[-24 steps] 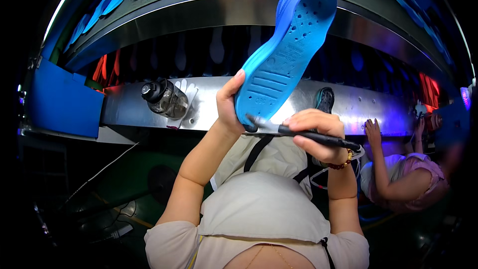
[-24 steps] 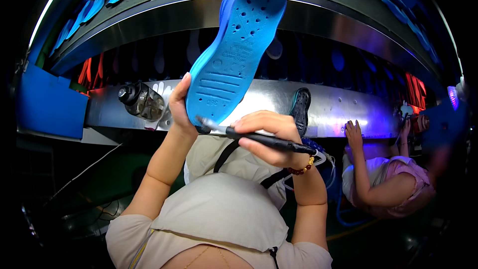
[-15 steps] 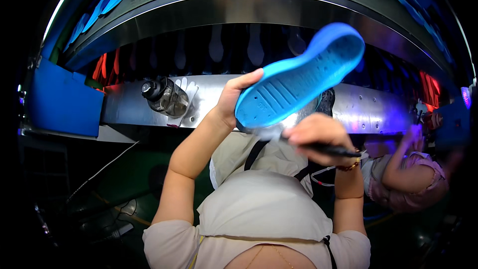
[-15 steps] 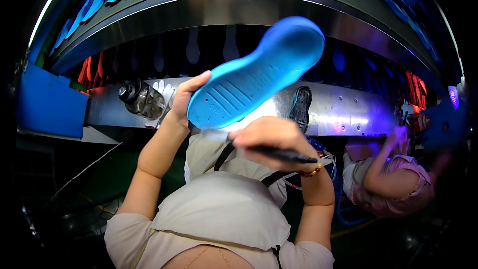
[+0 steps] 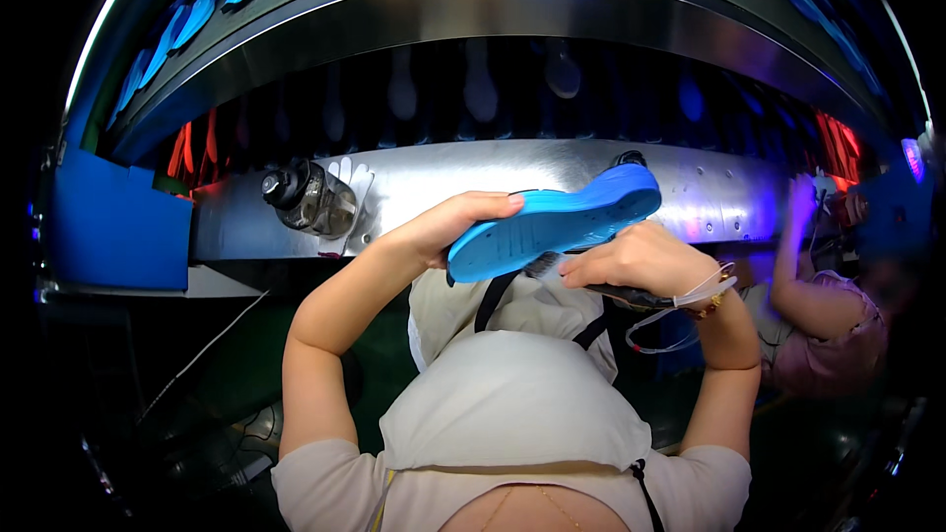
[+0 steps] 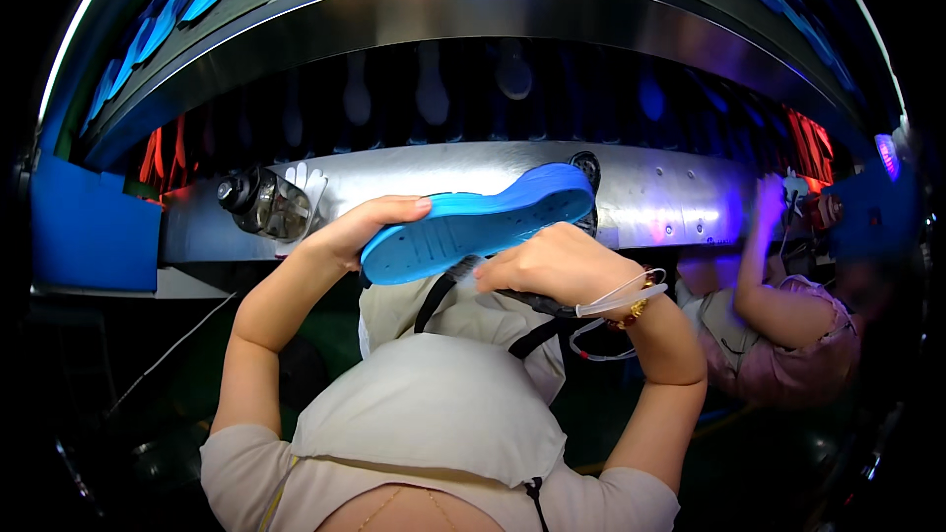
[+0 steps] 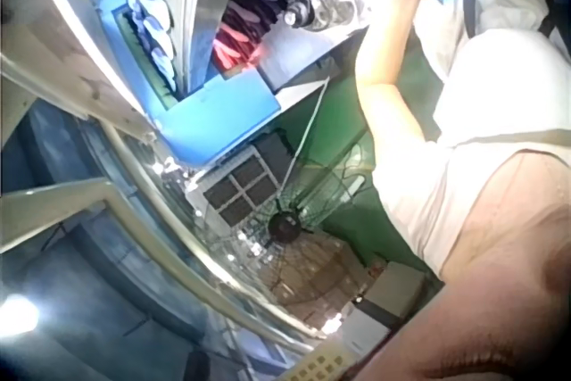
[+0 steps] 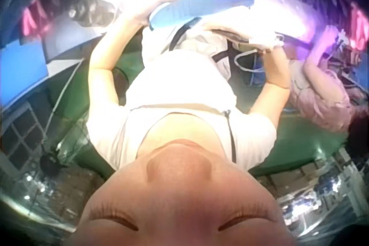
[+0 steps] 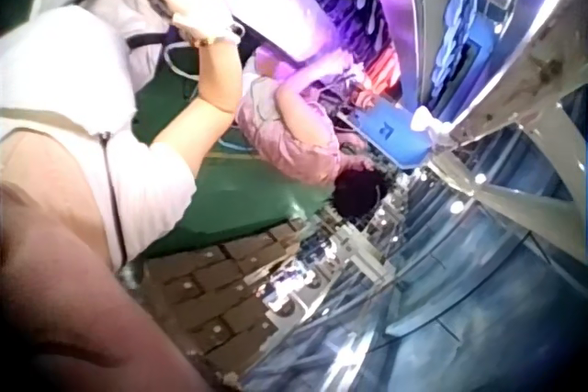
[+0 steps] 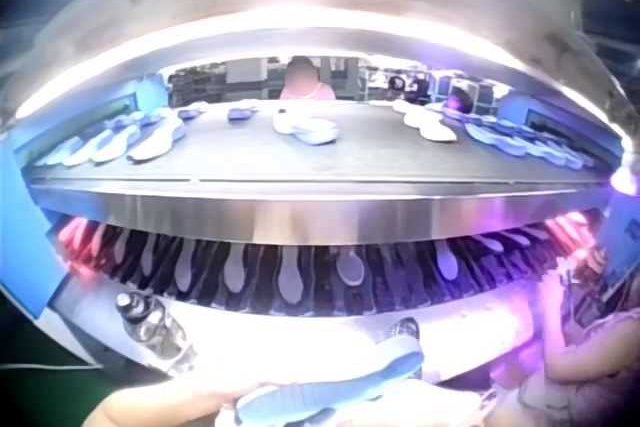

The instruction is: The person applies adhesive to shoe soles by taking them from a conveyor belt, coating their surfaces with a brush applicator, and placing them back onto the conveyor belt.

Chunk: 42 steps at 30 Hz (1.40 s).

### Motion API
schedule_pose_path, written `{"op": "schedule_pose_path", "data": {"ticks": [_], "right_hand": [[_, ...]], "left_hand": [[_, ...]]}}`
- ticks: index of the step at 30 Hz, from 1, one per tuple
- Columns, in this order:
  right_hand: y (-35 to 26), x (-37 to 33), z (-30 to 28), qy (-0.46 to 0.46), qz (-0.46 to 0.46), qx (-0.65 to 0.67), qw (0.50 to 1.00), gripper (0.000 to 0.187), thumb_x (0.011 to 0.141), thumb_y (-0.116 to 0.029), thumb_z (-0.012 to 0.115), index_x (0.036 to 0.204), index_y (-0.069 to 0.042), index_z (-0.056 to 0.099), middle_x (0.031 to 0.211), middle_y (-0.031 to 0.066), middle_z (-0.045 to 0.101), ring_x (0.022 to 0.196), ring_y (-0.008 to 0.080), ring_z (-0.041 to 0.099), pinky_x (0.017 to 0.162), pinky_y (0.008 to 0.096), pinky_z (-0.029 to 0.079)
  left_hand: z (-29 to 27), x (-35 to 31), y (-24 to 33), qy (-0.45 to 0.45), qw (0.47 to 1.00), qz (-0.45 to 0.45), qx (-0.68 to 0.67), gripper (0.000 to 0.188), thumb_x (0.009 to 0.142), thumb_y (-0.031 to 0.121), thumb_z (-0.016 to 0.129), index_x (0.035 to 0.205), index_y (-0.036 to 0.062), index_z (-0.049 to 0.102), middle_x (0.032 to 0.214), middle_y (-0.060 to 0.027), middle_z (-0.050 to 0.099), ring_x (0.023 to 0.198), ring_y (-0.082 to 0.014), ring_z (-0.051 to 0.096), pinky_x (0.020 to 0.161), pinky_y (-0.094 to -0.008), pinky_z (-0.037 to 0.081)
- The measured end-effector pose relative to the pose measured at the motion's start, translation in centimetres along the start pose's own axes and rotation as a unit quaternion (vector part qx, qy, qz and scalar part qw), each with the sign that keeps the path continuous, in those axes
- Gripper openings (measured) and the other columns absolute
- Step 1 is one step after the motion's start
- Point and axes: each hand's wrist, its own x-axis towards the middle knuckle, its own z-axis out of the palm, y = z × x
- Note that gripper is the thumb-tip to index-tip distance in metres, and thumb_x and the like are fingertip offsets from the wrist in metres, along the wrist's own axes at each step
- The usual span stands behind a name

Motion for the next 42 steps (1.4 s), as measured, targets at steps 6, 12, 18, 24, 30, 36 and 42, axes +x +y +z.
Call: {"op": "schedule_pose_path", "data": {"ticks": [6, 12, 18, 24, 30, 36, 42], "right_hand": [[1.1, -0.1, -1.7, 0.016, 0.021, 0.056, 0.998, 0.022, 0.071, -0.004, 0.061, 0.093, -0.006, 0.064, 0.095, 0.0103, 0.064, 0.086, 0.0261, 0.062, 0.07, 0.0323, 0.05], [0.6, -0.3, -2.3, 0.008, 0.049, 0.072, 0.996, 0.02, 0.072, -0.006, 0.063, 0.092, -0.005, 0.063, 0.094, 0.0102, 0.064, 0.088, 0.0256, 0.061, 0.073, 0.0324, 0.049], [3.5, -2.1, -0.9, 0.051, 0.105, 0.118, 0.986, 0.019, 0.073, -0.005, 0.066, 0.092, -0.001, 0.063, 0.091, 0.0121, 0.065, 0.085, 0.0243, 0.064, 0.076, 0.0308, 0.05], [2.3, 0.2, 1.4, 0.178, 0.143, 0.302, 0.926, 0.024, 0.074, -0.006, 0.067, 0.097, -0.001, 0.064, 0.085, 0.0095, 0.066, 0.065, 0.0086, 0.059, 0.056, 0.021, 0.047], [8.2, -1.3, 1.2, 0.424, 0.228, 0.367, 0.796, 0.017, 0.078, -0.006, 0.061, 0.093, 0.0, 0.065, 0.075, 0.0047, 0.064, 0.05, 0.0045, 0.05, 0.045, 0.0166, 0.04], [5.3, 0.3, 4.8, 0.466, 0.259, 0.345, 0.773, 0.022, 0.076, -0.004, 0.063, 0.097, 0.001, 0.062, 0.091, 0.0108, 0.064, 0.053, 0.0043, 0.052, 0.043, 0.0168, 0.041], [4.4, -1.2, 6.4, 0.395, 0.06, 0.552, 0.732, 0.026, 0.075, -0.006, 0.067, 0.098, 0.004, 0.059, 0.099, 0.0202, 0.062, 0.061, 0.0104, 0.058, 0.053, 0.0192, 0.047]], "left_hand": [[-0.1, -0.6, 0.4, 0.011, 1.0, -0.009, -0.003, 0.06, 0.083, 0.041, 0.055, 0.122, -0.0029, 0.045, 0.108, -0.0199, 0.054, 0.091, -0.0231, 0.058, 0.073, -0.0312, 0.05], [-1.4, -1.2, -1.0, 0.07, 0.997, -0.005, -0.025, 0.061, 0.082, 0.039, 0.053, 0.123, -0.0048, 0.043, 0.11, -0.022, 0.054, 0.094, -0.0263, 0.059, 0.08, -0.0333, 0.048], [-1.8, 0.0, -1.3, 0.039, 0.999, 0.007, -0.018, 0.059, 0.085, 0.039, 0.052, 0.127, -0.0012, 0.039, 0.11, -0.0197, 0.054, 0.092, -0.0246, 0.059, 0.076, -0.0332, 0.05], [-0.5, 2.4, -2.5, -0.01, 0.973, 0.065, -0.222, 0.056, 0.088, 0.039, 0.043, 0.131, 0.0046, 0.033, 0.122, -0.0197, 0.047, 0.104, -0.0323, 0.053, 0.08, -0.0451, 0.049], [-1.8, 2.1, -2.9, -0.023, 0.962, 0.084, -0.257, 0.057, 0.086, 0.038, 0.046, 0.129, 0.0036, 0.034, 0.122, -0.0215, 0.046, 0.102, -0.0372, 0.054, 0.08, -0.0571, 0.046], [-2.8, 2.9, -2.8, 0.021, 0.977, 0.116, -0.175, 0.06, 0.085, 0.038, 0.046, 0.13, -0.0006, 0.034, 0.118, -0.0206, 0.051, 0.1, -0.0325, 0.056, 0.082, -0.046, 0.048], [-2.9, 0.8, 5.0, 0.079, 0.91, 0.385, -0.135, 0.062, 0.089, 0.042, 0.03, 0.13, -0.0048, 0.03, 0.119, -0.0267, 0.047, 0.102, -0.0409, 0.053, 0.082, -0.0524, 0.047]]}}
